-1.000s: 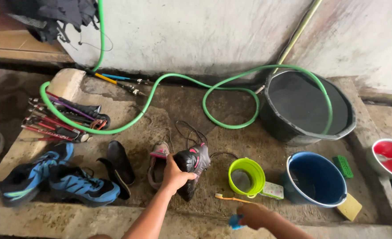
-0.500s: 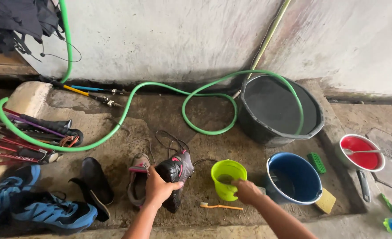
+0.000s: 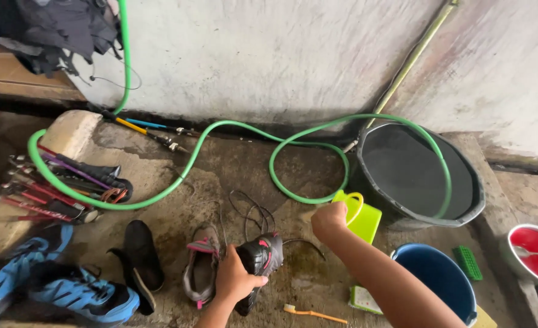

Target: The person pours water from a yellow cup onto a gray and pink shoe, then scrubs it with a blue brush and a green sponge. The person repeatedly wets and scrubs the shoe, focusing on the sole and upper parts, while other shoes and cleaning tools remain nearby.

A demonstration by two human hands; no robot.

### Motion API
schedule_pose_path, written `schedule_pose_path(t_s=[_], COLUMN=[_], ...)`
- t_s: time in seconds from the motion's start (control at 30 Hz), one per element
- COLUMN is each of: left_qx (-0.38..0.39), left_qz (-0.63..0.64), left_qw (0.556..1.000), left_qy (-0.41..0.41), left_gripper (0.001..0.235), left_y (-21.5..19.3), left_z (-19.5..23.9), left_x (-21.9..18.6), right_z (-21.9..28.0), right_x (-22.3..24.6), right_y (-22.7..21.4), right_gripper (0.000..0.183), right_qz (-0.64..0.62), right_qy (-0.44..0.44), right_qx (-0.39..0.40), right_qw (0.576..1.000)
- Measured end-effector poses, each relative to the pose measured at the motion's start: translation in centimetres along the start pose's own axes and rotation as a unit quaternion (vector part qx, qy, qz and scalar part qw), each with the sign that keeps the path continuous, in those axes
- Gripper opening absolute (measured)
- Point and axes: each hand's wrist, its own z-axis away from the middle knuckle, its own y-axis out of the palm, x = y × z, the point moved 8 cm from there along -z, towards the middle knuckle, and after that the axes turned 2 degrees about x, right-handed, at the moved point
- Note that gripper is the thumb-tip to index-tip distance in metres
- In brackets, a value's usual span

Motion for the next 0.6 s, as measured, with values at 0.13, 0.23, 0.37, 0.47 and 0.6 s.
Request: schedule_pose_path(t_s=[0.13, 0.23, 0.37, 0.47, 0.6], left_qx=[-0.026, -0.05, -0.028, -0.032, 0.033], left_qz=[-0.005, -0.001, -0.014, -0.041, -0.05], left_qw=[0.999, 0.998, 0.999, 0.998, 0.994], left_qy=[0.025, 0.046, -0.023, -0.032, -0.088], left_gripper=[0.1, 0.105, 0.106, 0.114, 0.11], left_y=[1.6, 1.4, 1.9, 3.0, 2.1], left_z=[-1.9, -2.4, -3.1, -5.0, -3.2], left_x=[1.8, 1.9, 3.2, 5.0, 3.2], right_z=[0.0, 0.6, -0.6, -3.4, -7.2], right_x=[-8.6, -17.8, -26.3, -27.6, -25.8], right_y=[0.7, 3.6, 12.3, 18.3, 20.9], right_gripper=[0.02, 0.03, 0.034, 0.036, 0.031], right_qz=[-0.041, -0.073, -0.15, -0.125, -0.047], right_qy=[0.049, 0.108, 0.233, 0.248, 0.175], right_qx=[-0.091, -0.151, -0.131, -0.065, -0.02], right_qw=[0.994, 0.98, 0.952, 0.959, 0.983])
